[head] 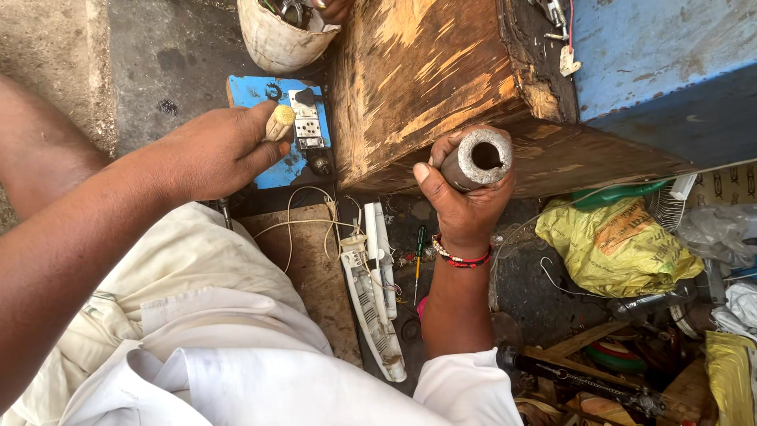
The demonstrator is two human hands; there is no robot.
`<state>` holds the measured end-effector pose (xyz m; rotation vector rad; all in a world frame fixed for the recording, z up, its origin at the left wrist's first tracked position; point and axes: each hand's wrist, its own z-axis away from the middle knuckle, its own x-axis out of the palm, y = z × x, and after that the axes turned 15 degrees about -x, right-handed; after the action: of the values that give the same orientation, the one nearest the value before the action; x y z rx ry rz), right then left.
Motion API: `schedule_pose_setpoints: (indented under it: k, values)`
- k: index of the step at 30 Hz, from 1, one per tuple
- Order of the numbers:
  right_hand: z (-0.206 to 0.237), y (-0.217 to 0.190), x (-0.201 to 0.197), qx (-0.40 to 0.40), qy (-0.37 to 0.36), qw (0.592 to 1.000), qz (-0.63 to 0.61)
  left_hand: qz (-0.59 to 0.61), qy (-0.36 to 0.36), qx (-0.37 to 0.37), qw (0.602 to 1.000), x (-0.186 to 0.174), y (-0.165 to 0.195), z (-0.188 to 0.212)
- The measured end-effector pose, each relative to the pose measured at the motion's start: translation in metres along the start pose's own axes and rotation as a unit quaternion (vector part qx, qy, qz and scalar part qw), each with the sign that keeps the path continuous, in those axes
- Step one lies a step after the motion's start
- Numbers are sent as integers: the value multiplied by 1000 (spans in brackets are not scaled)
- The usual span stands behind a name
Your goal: The person sits on the ground repairing a small electric motor. They hold the motor housing on their lap, fit a metal sleeve over the shaft, and tap it with a wooden mallet to seat the part, repeating the fitting and tapping on the motor components.
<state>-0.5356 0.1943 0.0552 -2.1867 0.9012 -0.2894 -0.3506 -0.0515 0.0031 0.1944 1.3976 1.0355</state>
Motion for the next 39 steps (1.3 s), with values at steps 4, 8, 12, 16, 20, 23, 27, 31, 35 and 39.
schedule_pose_setpoints:
  k: [4,8,12,16,20,23,27,31,35,39]
  values:
    - [-1,-1,1,6,0,1000,6,11,-6,-2,1000,-1,1,1]
    - [0,0,2,6,-2,1000,5,18,-7,12,1000,-3,1,3]
    - [0,1,3,10,-3,1000,4,22,-11,6,1000,-5,2,4]
    - [-2,1,4,10,-7,1000,-7,16,-16,-7,1000,-6,2,3]
    - [-2,1,5,11,-7,1000,-4,43,-5,32,999,-6,1,3]
    - [-1,1,5,10,-7,1000,-2,39,-7,28,999,-5,-1,3]
    - [0,2,3,5,-8,1000,2,45,-5,39,998,-5,-3,3]
    - [-1,2,6,7,-17,1000,2,56,-25,25,998,-4,-3,3]
    - [-1,3,11,9,-19,1000,-14,81,-29,32,996,-5,-5,4]
    - [0,5,9,16,-25,999,-24,74,-22,37,996,-5,-5,3]
